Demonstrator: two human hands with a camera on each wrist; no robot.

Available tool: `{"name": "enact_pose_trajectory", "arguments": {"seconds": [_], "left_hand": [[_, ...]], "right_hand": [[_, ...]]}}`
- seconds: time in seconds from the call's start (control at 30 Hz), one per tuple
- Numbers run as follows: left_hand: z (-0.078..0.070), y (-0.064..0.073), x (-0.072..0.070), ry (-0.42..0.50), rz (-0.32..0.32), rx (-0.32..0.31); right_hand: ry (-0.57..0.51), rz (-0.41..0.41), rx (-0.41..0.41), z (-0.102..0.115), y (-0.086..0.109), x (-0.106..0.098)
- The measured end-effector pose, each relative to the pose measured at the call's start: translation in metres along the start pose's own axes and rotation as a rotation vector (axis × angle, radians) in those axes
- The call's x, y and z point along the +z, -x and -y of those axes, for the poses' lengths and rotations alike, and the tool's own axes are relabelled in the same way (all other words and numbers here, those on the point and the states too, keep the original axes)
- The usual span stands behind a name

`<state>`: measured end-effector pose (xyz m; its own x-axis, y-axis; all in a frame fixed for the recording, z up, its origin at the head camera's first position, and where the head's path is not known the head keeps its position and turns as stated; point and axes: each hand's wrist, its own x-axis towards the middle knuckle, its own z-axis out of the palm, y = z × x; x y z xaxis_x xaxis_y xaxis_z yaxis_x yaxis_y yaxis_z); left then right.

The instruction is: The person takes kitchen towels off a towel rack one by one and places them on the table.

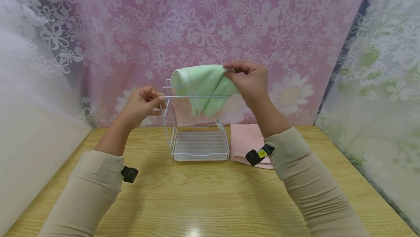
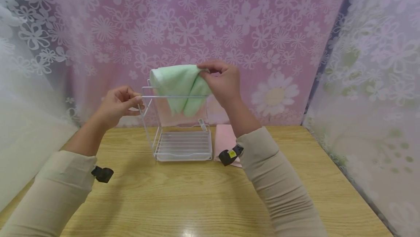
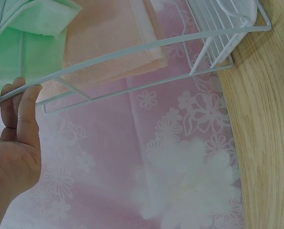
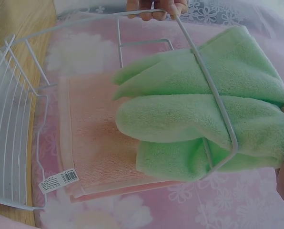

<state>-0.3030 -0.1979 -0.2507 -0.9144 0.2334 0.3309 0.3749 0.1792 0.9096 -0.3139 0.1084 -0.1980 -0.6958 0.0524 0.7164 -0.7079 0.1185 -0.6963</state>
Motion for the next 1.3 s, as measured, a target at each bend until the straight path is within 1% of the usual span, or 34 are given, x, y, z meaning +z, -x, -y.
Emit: {"name": "enact_pose_trajectory", "arguments": {"seconds": [0.23,0.33,0.47,0.63,0.8,1.0,1.13,1.3], "left_hand": [[0.0,0.0,0.0,0.003,0.007,0.005],[0.0,0.0,0.0,0.0,0.006,0.0],[0.0,-0.001,0.0,0.006,0.001,-0.005],[-0.003,0.0,0.001,0.006,-0.002,-0.013],[-0.005,0.001,0.002,0.006,-0.002,-0.02],[-0.005,0.001,0.001,0.007,-0.002,-0.028],[-0.004,0.0,0.001,0.006,-0.001,-0.026],[-0.005,0.0,0.002,0.005,-0.002,-0.028]], "right_hand": [[-0.021,-0.023,-0.023,0.003,0.003,-0.006],[-0.065,-0.043,-0.019,0.003,0.004,-0.008],[-0.11,-0.051,-0.031,0.004,0.006,-0.01],[-0.123,-0.068,-0.039,0.003,0.007,-0.015],[-0.16,-0.094,-0.033,0.002,0.007,-0.02],[-0.161,-0.097,-0.067,0.0,0.007,-0.028],[-0.174,-0.102,-0.05,-0.001,0.008,-0.033],[-0.218,-0.135,-0.044,-0.001,0.008,-0.038]]}}
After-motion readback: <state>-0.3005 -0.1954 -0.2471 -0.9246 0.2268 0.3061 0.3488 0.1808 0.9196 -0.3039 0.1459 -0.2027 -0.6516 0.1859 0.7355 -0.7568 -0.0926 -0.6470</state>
